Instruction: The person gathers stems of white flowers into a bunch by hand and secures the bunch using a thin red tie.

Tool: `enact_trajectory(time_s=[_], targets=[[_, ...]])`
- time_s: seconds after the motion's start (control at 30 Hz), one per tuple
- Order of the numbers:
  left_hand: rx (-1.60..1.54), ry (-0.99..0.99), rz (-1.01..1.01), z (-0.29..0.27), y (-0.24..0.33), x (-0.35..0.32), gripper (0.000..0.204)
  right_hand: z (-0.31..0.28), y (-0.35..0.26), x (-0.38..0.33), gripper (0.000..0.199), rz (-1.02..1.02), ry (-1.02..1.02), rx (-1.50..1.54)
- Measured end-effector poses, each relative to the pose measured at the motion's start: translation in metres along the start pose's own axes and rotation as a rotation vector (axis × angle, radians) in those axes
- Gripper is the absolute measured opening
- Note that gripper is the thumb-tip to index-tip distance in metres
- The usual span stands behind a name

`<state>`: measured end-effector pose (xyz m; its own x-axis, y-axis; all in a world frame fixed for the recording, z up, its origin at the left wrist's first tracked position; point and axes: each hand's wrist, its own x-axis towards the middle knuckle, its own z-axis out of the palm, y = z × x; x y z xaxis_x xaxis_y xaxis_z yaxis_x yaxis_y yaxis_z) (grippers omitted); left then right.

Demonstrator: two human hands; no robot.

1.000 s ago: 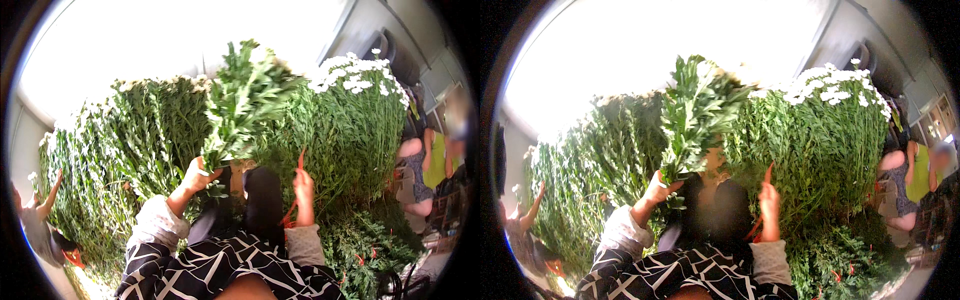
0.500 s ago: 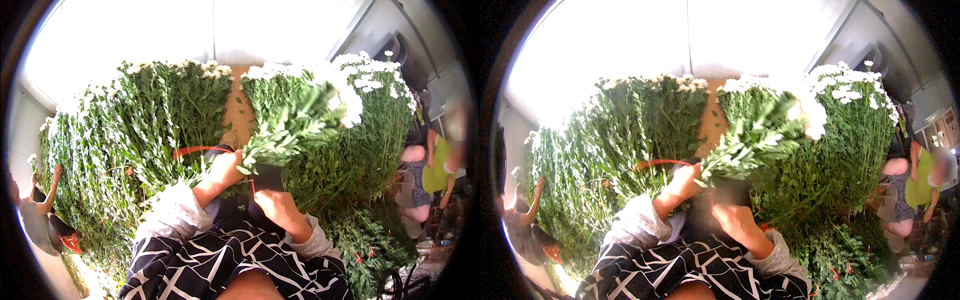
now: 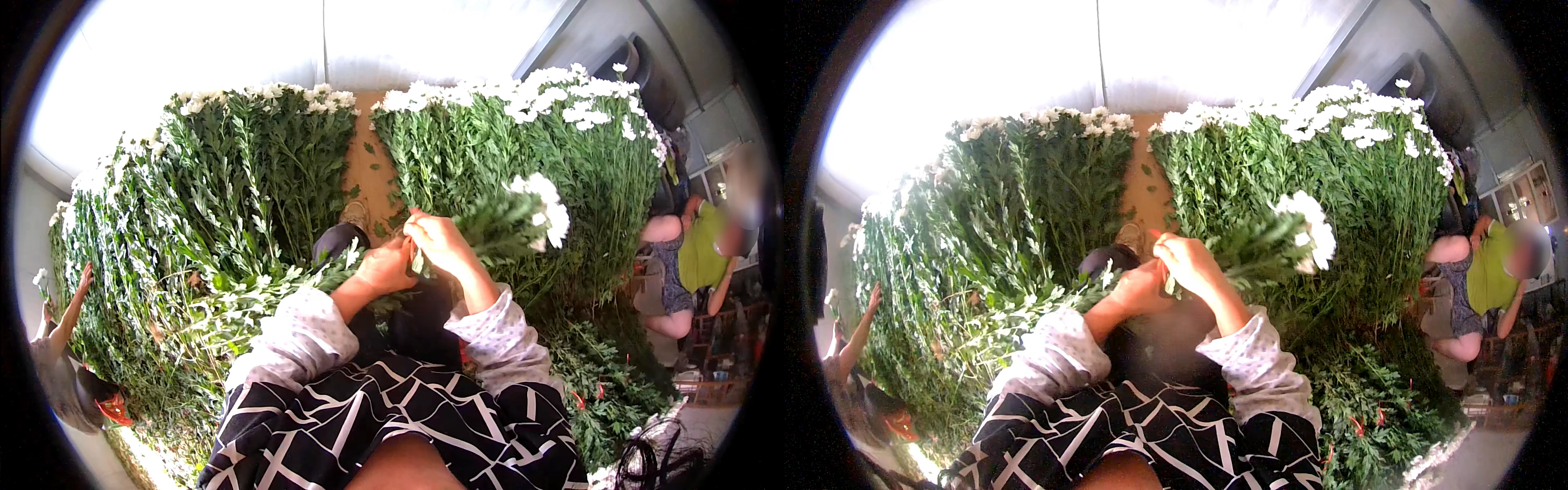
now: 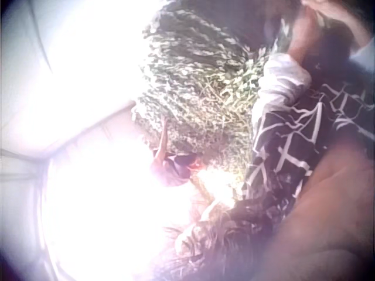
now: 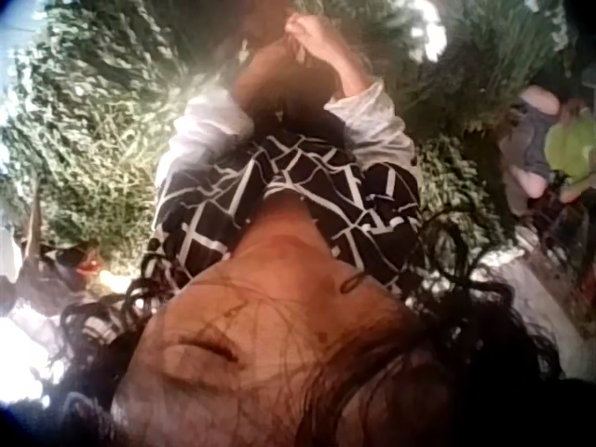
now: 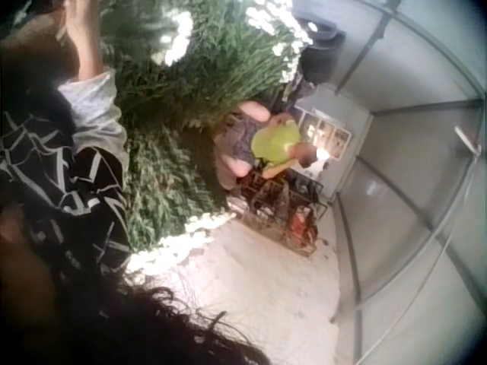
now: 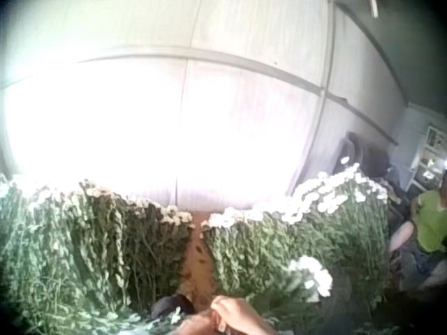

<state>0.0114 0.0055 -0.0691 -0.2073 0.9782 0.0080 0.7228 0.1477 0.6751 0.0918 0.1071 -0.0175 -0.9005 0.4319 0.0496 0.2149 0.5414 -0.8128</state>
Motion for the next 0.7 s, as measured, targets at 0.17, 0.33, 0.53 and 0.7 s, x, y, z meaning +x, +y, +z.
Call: enact_trajectory(time_s=[0.17,0.33,0.53,0.7], targets=[[-0.867,0.147,-0.061,-0.016,-0.014,-0.004,0.029,0.000,0.020,-0.012,0.016,-0.014,0.112,0.331],[-0.842,0.118,0.013,0.009,-0.019,0.010,0.021,-0.004,0.013,-0.023,0.011,0.004,0.180,0.259],[-1.083,-0.069,-0.012,0.000,-0.019,0.006,0.019,-0.007,-0.039,-0.055,0.011,-0.393,0.215,-0.346],[-0.794,-0.165,0.225,0.009,-0.027,0.008,0.025,-0.006,-0.016,0.006,0.006,-0.405,0.209,-0.427]])
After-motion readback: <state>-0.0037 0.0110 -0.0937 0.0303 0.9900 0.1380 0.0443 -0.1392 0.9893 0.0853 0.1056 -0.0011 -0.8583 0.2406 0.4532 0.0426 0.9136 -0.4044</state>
